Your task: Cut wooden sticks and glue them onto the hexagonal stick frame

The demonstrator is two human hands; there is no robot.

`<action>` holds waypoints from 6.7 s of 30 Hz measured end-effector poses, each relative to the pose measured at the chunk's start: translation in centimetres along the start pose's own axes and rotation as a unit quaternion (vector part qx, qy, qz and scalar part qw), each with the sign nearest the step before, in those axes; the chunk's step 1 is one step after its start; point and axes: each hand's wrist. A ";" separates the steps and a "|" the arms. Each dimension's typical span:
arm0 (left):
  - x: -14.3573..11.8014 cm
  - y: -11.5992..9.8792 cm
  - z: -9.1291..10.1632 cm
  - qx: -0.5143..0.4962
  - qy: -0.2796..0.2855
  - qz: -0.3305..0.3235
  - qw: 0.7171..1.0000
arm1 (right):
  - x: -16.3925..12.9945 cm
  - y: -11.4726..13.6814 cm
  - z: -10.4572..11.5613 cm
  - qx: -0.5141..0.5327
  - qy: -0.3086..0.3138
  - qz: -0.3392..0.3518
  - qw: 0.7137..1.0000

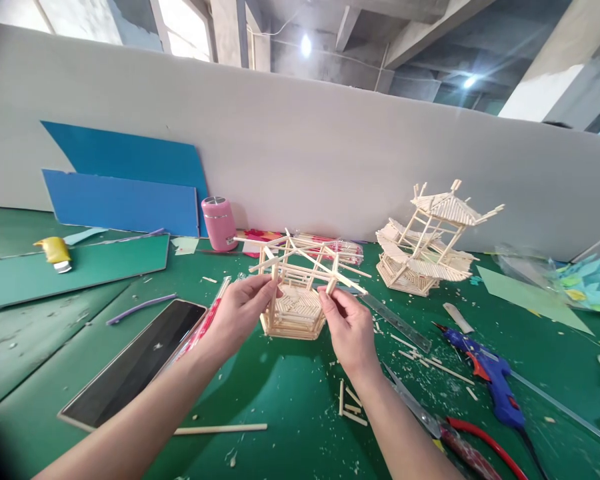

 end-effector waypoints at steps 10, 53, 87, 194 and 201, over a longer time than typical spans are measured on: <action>-0.4 0.2 0.3 0.013 -0.002 -0.004 1.000 | -0.5 0.1 0.0 -0.003 0.011 0.003 1.000; -5.8 2.7 2.8 0.146 -0.031 -0.084 0.985 | -8.3 0.2 2.9 -0.059 0.060 0.010 0.996; -13.0 4.1 5.7 0.476 -0.056 -0.277 0.833 | -9.6 -1.1 2.4 -0.162 0.198 0.221 0.941; -13.6 -1.6 2.2 0.121 0.042 -0.368 0.921 | -9.6 7.4 1.6 0.026 0.174 -0.080 0.981; -13.3 -1.5 2.7 0.142 0.051 -0.368 0.917 | -9.6 6.6 1.5 0.084 0.220 -0.143 0.961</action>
Point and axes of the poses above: each hand's wrist, its own x-axis towards the middle knuckle, its own z-axis out of the back of the hand, y = z × x, and after that the axes turned 11 degrees about -y, right-handed
